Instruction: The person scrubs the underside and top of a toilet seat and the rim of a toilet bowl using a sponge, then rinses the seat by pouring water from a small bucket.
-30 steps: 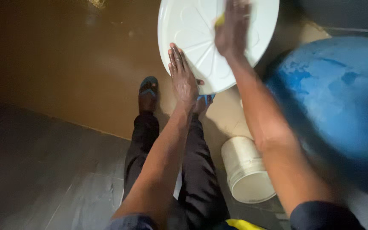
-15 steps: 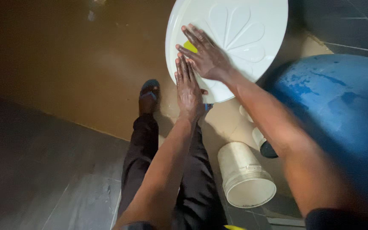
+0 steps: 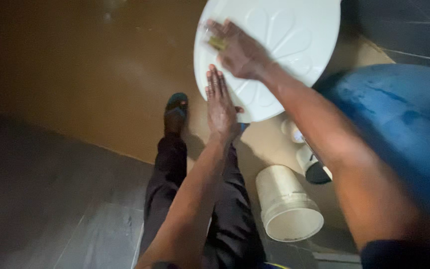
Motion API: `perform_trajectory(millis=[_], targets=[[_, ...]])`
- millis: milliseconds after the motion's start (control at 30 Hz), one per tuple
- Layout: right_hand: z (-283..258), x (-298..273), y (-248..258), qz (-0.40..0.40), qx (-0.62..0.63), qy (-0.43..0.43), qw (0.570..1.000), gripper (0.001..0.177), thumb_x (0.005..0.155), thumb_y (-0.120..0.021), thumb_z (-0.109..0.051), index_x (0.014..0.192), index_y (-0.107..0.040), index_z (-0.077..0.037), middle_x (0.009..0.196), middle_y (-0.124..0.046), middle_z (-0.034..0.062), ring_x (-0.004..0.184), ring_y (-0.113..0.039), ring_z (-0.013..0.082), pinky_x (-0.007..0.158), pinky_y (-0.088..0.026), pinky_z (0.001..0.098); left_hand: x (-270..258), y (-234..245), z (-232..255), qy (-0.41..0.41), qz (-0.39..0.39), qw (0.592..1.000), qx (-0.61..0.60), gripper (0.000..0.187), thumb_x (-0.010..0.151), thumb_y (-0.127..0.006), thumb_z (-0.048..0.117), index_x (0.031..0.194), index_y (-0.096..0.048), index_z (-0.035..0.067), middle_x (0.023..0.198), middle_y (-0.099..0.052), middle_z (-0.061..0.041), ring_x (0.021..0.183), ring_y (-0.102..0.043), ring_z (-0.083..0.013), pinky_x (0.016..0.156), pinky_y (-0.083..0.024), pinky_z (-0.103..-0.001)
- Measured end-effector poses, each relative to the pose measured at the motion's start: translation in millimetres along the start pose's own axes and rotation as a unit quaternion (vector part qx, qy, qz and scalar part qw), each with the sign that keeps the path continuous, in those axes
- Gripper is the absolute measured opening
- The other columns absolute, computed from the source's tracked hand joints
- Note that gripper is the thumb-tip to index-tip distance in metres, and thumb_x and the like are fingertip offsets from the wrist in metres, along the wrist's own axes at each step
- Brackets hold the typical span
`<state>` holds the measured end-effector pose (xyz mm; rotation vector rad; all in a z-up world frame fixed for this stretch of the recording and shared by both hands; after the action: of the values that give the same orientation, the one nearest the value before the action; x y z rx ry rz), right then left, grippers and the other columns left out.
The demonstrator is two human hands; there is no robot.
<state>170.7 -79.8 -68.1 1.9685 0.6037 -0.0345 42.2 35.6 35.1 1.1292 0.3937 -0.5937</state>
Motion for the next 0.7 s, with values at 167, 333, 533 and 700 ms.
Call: perform_trajectory(millis=[167, 333, 533, 700], targets=[[27.1, -49.8, 60.9, 0.252, -0.111, -0.175, 0.945, 0.055, 0.128, -0.063, -0.027, 0.178, -0.061, -0.004, 0.187, -0.039, 0.0257, 0.175, -0.035, 0.0509, 0.151, -0.023, 0.0607, 9.5, -40.4, -8.3, 0.014, -0.036, 0.998, 0.049, 0.146, 0.084, -0.091, 0.054, 0.184, -0.007, -0.01, 0.195, 0.005, -0.026, 0.183, 0.004, -0.0401, 0.15, -0.009, -0.054], [19.8, -126.1, 18.5, 0.121, 0.085, -0.117, 0.982, 0.066, 0.116, -0.061, -0.026, 0.177, -0.044, -0.007, 0.194, -0.032, 0.0217, 0.179, -0.032, 0.0465, 0.15, -0.025, 0.0606, 27.9, -72.5, -21.4, 0.064, -0.123, 0.987, 0.076, 0.152, 0.078, -0.094, 0.058, 0.182, -0.004, -0.005, 0.192, 0.011, -0.023, 0.181, 0.009, -0.0388, 0.15, -0.009, -0.061], [42.2, -178.2, -39.1, 0.11, -0.018, -0.267, 0.957, 0.065, 0.133, -0.055, -0.03, 0.176, -0.029, 0.01, 0.196, -0.02, 0.0357, 0.182, -0.024, 0.0534, 0.153, -0.022, 0.063, 21.4, -73.8, -30.7, -0.018, 0.069, 0.996, -0.059, 0.158, 0.068, -0.104, 0.04, 0.183, -0.006, -0.005, 0.191, 0.009, -0.023, 0.18, 0.008, -0.0395, 0.15, -0.012, -0.061], [37.0, -232.6, -21.0, 0.172, -0.053, -0.333, 0.926, 0.061, 0.125, -0.056, -0.029, 0.184, -0.045, -0.021, 0.198, -0.027, 0.0187, 0.185, -0.024, 0.0458, 0.154, -0.017, 0.0654, 7.4, -54.0, -22.6, -0.054, 0.09, 0.993, -0.057, 0.157, 0.078, -0.104, 0.039, 0.186, 0.0, -0.007, 0.196, 0.014, -0.024, 0.183, 0.009, -0.0411, 0.15, -0.012, -0.059]])
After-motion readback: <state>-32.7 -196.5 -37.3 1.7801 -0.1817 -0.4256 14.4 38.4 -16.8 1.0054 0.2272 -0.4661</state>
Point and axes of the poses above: each hand's wrist, its own x-axis towards the middle knuckle, its own y-axis out of the back of the hand, z = x × y, the point moved 10 cm from there along x, towards the middle knuckle
